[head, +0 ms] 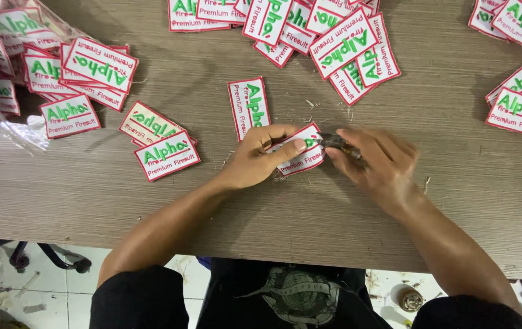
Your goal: Trimming excess threads from fabric labels using small scissors at a workstation
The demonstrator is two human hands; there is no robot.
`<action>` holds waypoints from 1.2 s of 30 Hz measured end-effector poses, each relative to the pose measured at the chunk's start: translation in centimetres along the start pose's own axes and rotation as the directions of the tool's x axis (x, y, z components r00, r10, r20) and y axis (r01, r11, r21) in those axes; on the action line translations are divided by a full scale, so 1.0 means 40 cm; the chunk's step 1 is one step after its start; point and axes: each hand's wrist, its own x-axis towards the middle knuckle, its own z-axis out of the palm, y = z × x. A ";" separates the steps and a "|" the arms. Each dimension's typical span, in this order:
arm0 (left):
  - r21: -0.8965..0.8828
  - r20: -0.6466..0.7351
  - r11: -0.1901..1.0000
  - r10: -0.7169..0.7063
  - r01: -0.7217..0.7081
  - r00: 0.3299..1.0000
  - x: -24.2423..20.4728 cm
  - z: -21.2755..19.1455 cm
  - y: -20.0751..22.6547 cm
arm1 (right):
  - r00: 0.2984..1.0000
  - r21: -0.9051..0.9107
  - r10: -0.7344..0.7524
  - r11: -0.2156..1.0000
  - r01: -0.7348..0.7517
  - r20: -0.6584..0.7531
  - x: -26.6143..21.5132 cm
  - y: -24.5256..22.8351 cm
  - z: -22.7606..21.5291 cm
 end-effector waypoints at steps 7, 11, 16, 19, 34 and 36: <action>0.036 0.008 0.999 -0.017 0.017 1.000 0.000 0.009 0.033 | 0.998 0.094 0.064 0.993 -0.065 0.015 0.002 -0.010 -0.005; 0.040 -0.016 0.999 -0.018 0.019 1.000 0.000 0.008 0.033 | 0.995 0.123 0.103 0.987 -0.102 -0.001 -0.001 -0.012 0.003; 0.034 0.000 0.999 -0.029 0.029 1.000 0.001 0.008 0.025 | 0.996 0.104 0.092 0.990 -0.091 -0.005 -0.004 -0.007 0.003; 0.109 -0.012 0.994 -0.023 0.024 1.000 -0.002 0.012 0.041 | 0.992 0.163 0.119 0.979 -0.123 0.036 0.001 -0.006 0.001; 0.349 -0.213 0.932 0.182 -0.099 0.960 -0.011 0.002 -0.004 | 0.767 0.696 0.576 0.427 -0.578 0.284 -0.062 0.052 0.047; 0.265 -0.446 0.960 0.209 -0.095 0.870 -0.021 -0.042 0.017 | 0.679 0.669 0.661 0.351 -0.655 0.318 -0.087 0.096 0.046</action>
